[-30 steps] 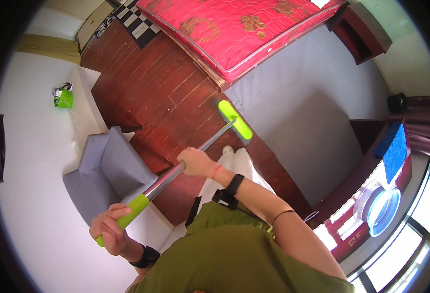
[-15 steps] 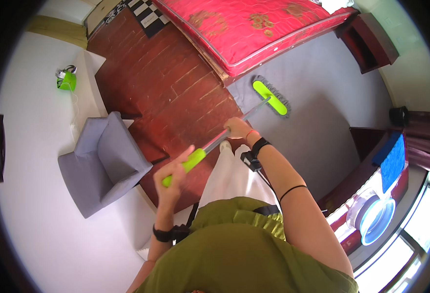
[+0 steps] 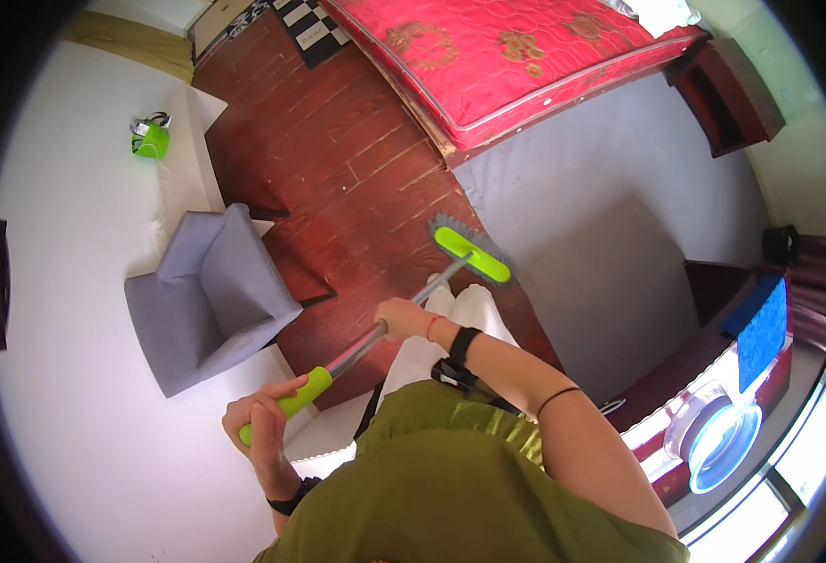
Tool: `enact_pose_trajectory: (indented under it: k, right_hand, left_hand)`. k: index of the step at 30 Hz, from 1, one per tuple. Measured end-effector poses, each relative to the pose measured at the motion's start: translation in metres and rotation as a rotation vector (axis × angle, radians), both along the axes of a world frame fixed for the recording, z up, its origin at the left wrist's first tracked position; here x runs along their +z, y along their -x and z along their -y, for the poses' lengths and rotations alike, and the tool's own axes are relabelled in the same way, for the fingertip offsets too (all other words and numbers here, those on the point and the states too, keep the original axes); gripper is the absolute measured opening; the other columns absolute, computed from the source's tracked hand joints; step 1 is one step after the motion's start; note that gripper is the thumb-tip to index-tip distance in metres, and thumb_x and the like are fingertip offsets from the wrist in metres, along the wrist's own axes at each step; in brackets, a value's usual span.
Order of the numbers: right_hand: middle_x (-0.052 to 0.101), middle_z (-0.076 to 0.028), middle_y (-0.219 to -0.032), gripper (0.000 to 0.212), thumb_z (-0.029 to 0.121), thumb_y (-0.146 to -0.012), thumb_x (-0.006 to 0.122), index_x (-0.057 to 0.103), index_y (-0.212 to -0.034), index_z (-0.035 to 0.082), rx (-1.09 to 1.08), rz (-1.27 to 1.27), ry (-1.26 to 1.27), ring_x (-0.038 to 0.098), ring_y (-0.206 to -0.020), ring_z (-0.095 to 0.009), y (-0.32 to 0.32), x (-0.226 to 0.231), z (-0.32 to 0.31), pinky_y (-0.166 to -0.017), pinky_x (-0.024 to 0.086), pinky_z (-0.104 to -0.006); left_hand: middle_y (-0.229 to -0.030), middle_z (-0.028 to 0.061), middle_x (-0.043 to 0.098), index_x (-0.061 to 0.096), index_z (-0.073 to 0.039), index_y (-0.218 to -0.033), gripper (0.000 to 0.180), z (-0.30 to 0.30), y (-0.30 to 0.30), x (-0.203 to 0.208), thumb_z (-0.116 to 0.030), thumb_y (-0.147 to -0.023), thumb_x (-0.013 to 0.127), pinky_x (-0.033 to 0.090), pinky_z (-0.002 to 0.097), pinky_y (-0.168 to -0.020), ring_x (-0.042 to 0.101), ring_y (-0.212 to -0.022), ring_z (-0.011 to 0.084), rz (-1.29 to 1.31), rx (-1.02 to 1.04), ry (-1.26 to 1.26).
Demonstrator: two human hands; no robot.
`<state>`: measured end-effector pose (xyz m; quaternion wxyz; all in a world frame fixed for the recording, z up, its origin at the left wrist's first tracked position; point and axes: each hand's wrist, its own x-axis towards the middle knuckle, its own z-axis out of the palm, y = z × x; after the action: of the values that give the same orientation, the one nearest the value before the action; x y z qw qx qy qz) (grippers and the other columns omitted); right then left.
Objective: The person is mopping the floor around a bed and a desk using a microfiber mop.
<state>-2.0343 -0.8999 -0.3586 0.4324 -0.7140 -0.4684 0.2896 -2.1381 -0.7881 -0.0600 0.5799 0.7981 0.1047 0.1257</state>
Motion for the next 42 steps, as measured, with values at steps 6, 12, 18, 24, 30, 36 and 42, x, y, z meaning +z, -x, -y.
enact_pose_trajectory:
  k: [6, 12, 18, 24, 30, 36, 42]
  right_hand:
    - [0.055, -0.016, -0.063, 0.015, 0.016, -0.061, 0.065, 0.055, -0.06, 0.004, -0.129, -0.157, 0.014, 0.056, -0.064, -0.036, 0.021, 0.0, 0.058, -0.058, 0.043, -0.0436]
    - [0.058, -0.016, -0.065, 0.012, 0.013, -0.063, 0.065, 0.058, -0.067, 0.004, -0.245, -0.268, 0.115, 0.056, -0.063, -0.035, 0.003, 0.033, 0.084, -0.057, 0.043, -0.0414]
    - [0.059, -0.014, -0.066, 0.007, 0.004, -0.062, 0.06, 0.061, -0.069, 0.005, -0.499, -0.165, 0.167, 0.057, -0.064, -0.034, 0.0, 0.093, 0.065, -0.058, 0.044, -0.0398]
    - [0.054, -0.014, -0.059, 0.006, 0.003, -0.06, 0.057, 0.051, -0.06, 0.005, -0.883, -0.056, 0.206, 0.056, -0.062, -0.034, -0.011, 0.029, 0.061, -0.054, 0.043, -0.0397]
    - [0.05, -0.009, -0.064, 0.011, 0.005, -0.059, 0.064, 0.053, -0.06, 0.007, -1.062, -0.062, 0.245, 0.055, -0.071, -0.031, -0.007, -0.026, -0.002, -0.062, 0.044, -0.0389]
    - [0.06, -0.012, -0.069, 0.009, 0.011, -0.057, 0.064, 0.057, -0.063, 0.01, -1.094, -0.174, 0.255, 0.058, -0.075, -0.033, -0.04, -0.007, -0.127, -0.069, 0.046, -0.0395]
    - [0.06, -0.016, -0.069, 0.01, 0.012, -0.059, 0.062, 0.06, -0.068, 0.007, -0.961, -0.179, 0.068, 0.059, -0.076, -0.036, -0.074, 0.017, -0.199, -0.068, 0.049, -0.0423]
  left_hand:
    - [-0.044, 0.0032, 0.037, 0.038, -0.002, -0.045, 0.03, -0.004, -0.023, 0.003, -0.007, -0.073, 0.049, 0.047, 0.0364, -0.063, 0.066, -0.071, 0.0363, -0.108, -0.198, 0.127]
    - [-0.044, 0.003, 0.038, 0.034, -0.004, -0.045, 0.029, -0.013, -0.066, -0.004, -0.004, -0.069, 0.05, 0.05, 0.0371, -0.057, 0.066, -0.068, 0.0364, -0.016, -0.523, 0.283]
    - [-0.047, 0.0028, 0.043, 0.037, -0.006, -0.051, 0.029, -0.054, -0.116, 0.01, 0.001, -0.069, 0.058, 0.05, 0.0383, -0.047, 0.065, -0.063, 0.0381, 0.316, -1.08, 0.491]
    - [-0.077, 0.0134, 0.064, 0.039, 0.001, -0.056, 0.027, -0.067, -0.161, -0.052, 0.002, -0.074, 0.059, 0.045, 0.0317, -0.061, 0.061, -0.072, 0.0224, -0.035, -1.099, 0.2]
    - [-0.099, 0.0193, 0.063, 0.042, 0.002, -0.055, 0.024, -0.116, -0.187, -0.088, 0.001, -0.073, 0.058, 0.045, 0.0316, -0.063, 0.061, -0.073, 0.0227, -0.033, -1.223, 0.211]
    - [-0.091, 0.0247, 0.064, 0.037, 0.002, -0.051, 0.025, -0.2, -0.212, -0.032, 0.005, -0.067, 0.056, 0.048, 0.0321, -0.065, 0.064, -0.067, 0.0245, -0.076, -1.093, 0.137]
    - [-0.044, 0.0078, 0.045, 0.031, -0.006, -0.045, 0.025, -0.234, -0.212, -0.003, 0.0, -0.062, 0.049, 0.046, 0.0332, -0.051, 0.066, -0.062, 0.0329, 0.053, -0.95, 0.144]
